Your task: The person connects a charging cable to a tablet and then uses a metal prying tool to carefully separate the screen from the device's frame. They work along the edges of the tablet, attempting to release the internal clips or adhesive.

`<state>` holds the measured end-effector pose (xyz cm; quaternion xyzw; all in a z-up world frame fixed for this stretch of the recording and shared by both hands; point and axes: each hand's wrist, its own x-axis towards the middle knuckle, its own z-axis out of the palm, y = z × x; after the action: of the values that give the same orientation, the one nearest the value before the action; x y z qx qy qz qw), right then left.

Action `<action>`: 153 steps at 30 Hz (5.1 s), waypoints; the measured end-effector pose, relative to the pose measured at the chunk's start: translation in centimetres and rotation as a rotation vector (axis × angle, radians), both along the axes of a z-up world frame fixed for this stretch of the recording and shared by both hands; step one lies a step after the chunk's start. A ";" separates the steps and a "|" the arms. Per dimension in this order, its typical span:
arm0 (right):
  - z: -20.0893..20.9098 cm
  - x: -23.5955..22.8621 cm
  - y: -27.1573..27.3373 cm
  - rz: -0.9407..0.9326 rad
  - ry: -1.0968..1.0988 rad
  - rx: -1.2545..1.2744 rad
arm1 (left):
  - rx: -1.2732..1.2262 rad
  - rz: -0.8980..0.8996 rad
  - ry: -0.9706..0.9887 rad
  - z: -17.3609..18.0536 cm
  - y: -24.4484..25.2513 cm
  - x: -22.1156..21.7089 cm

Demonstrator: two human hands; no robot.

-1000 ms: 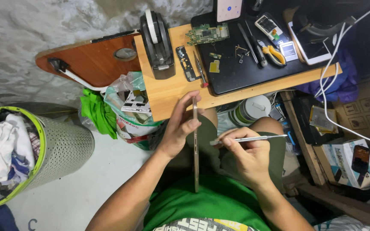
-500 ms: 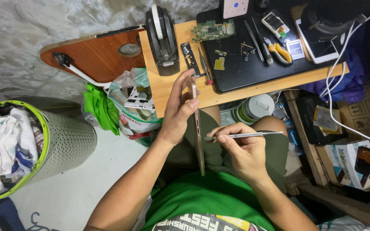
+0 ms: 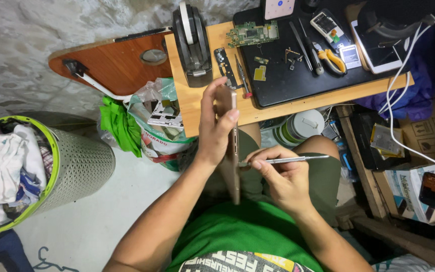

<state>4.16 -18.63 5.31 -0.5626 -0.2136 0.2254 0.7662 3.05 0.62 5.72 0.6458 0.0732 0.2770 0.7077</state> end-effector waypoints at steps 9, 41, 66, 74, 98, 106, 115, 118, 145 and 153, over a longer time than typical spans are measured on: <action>-0.7 0.8 0.9 0.021 0.111 0.110 | -0.181 0.013 -0.028 -0.3 -0.4 2.1; -0.2 0.2 -1.6 -0.015 -0.380 -0.372 | -0.409 0.124 0.199 -6.1 1.0 -10.9; -3.8 7.0 1.7 0.257 -0.118 -0.336 | 1.377 0.003 0.037 1.8 0.7 -7.3; -4.1 8.7 2.3 0.424 -0.006 -0.308 | 1.230 0.081 0.112 0.8 0.0 -6.1; -6.0 7.7 0.7 0.055 0.071 -0.154 | 1.179 -0.021 0.177 0.9 -0.2 -5.6; -5.1 7.4 -2.7 0.114 0.054 -0.232 | 1.191 -0.013 0.167 0.5 -0.3 -6.4; -4.8 6.6 -2.6 0.097 0.033 -0.230 | 1.183 -0.037 0.175 0.5 -0.2 -6.6; -4.5 6.5 -2.4 0.099 0.027 -0.255 | 1.179 -0.029 0.177 0.4 -0.1 -6.6; 1.9 9.5 0.6 0.530 -0.706 -0.613 | 1.243 -0.116 0.162 0.6 0.7 -5.8; 0.3 8.1 -0.8 0.351 -0.519 -0.585 | 1.194 -0.131 0.195 0.9 1.0 -5.6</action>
<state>12.30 -19.45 5.57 -0.7494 -0.4190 0.2544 0.4451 -2.51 1.61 6.62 0.9567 -0.0706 0.1656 0.2287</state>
